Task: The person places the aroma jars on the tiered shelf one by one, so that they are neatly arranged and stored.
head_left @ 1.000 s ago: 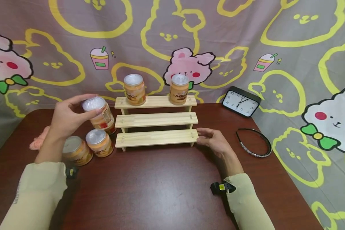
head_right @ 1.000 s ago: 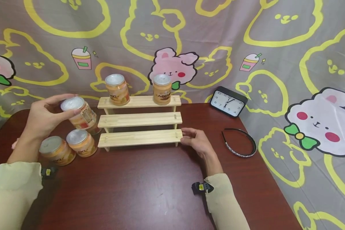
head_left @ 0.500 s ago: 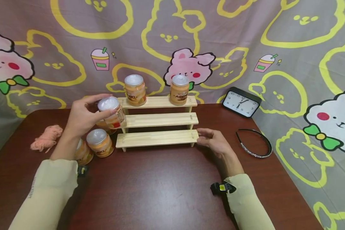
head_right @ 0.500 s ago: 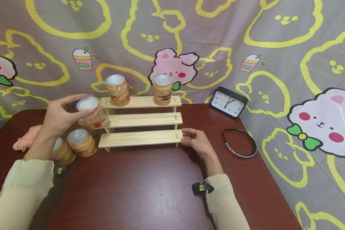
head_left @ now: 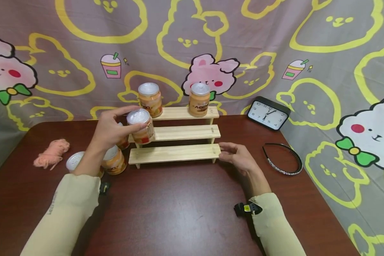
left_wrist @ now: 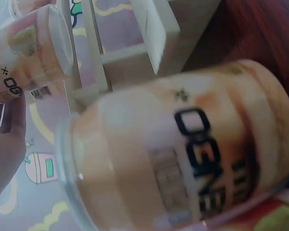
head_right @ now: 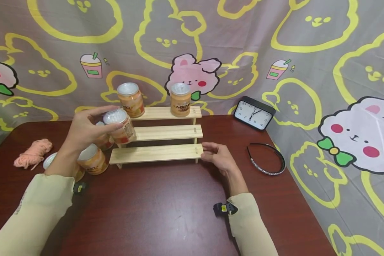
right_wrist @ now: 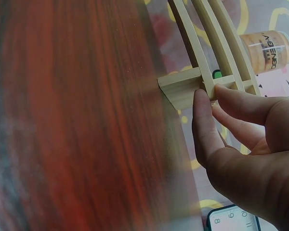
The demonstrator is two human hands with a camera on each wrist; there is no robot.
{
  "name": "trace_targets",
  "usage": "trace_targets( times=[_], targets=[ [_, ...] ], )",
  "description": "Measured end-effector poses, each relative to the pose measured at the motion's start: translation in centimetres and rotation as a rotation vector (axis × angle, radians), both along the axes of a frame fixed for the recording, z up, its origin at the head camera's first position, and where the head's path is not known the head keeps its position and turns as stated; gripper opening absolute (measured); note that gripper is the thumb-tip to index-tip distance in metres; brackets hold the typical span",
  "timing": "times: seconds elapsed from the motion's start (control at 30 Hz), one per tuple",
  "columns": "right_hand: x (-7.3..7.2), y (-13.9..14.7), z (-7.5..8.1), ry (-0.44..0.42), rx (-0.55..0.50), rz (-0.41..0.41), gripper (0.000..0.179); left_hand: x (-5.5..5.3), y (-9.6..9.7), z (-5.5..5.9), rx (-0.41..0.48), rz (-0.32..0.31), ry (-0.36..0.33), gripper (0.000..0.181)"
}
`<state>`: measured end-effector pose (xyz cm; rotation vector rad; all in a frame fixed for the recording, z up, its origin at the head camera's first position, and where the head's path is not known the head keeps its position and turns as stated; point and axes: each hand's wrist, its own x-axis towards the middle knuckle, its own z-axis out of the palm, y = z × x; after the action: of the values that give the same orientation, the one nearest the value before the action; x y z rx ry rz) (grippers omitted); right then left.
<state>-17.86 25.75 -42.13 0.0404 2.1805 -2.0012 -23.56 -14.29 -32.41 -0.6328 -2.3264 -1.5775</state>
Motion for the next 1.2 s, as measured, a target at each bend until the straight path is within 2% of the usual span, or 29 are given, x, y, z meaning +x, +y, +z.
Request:
trace_targets(
  times=[0.2, 0.4, 0.63, 0.8, 0.97, 1.2],
  targets=[
    [-0.1, -0.1, -0.1, 0.002, -0.009, -0.003, 0.052, -0.2, 1.5, 0.1, 0.026, -0.061, -0.022, 0.046],
    [0.0, -0.2, 0.0, 0.001, -0.004, -0.007, 0.052, -0.3, 3.3, 0.3, -0.007, -0.092, -0.048, 0.048],
    [0.1, -0.3, -0.1, -0.015, 0.017, -0.014, 0.052, -0.6, 5.4, 0.3, -0.048, -0.090, -0.030, 0.048],
    [-0.1, -0.6, 0.0, 0.001, 0.006, -0.006, 0.052, -0.9, 6.6, 0.1, -0.013, -0.111, -0.048, 0.048],
    [-0.2, -0.7, 0.1, 0.014, 0.013, -0.003, 0.051, -1.3, 7.6, -0.3, 0.023, -0.130, -0.029, 0.048],
    [0.0, -0.2, 0.1, -0.013, 0.026, -0.013, 0.051, -1.7, 9.3, -0.6, 0.091, -0.172, -0.043, 0.046]
  ],
)
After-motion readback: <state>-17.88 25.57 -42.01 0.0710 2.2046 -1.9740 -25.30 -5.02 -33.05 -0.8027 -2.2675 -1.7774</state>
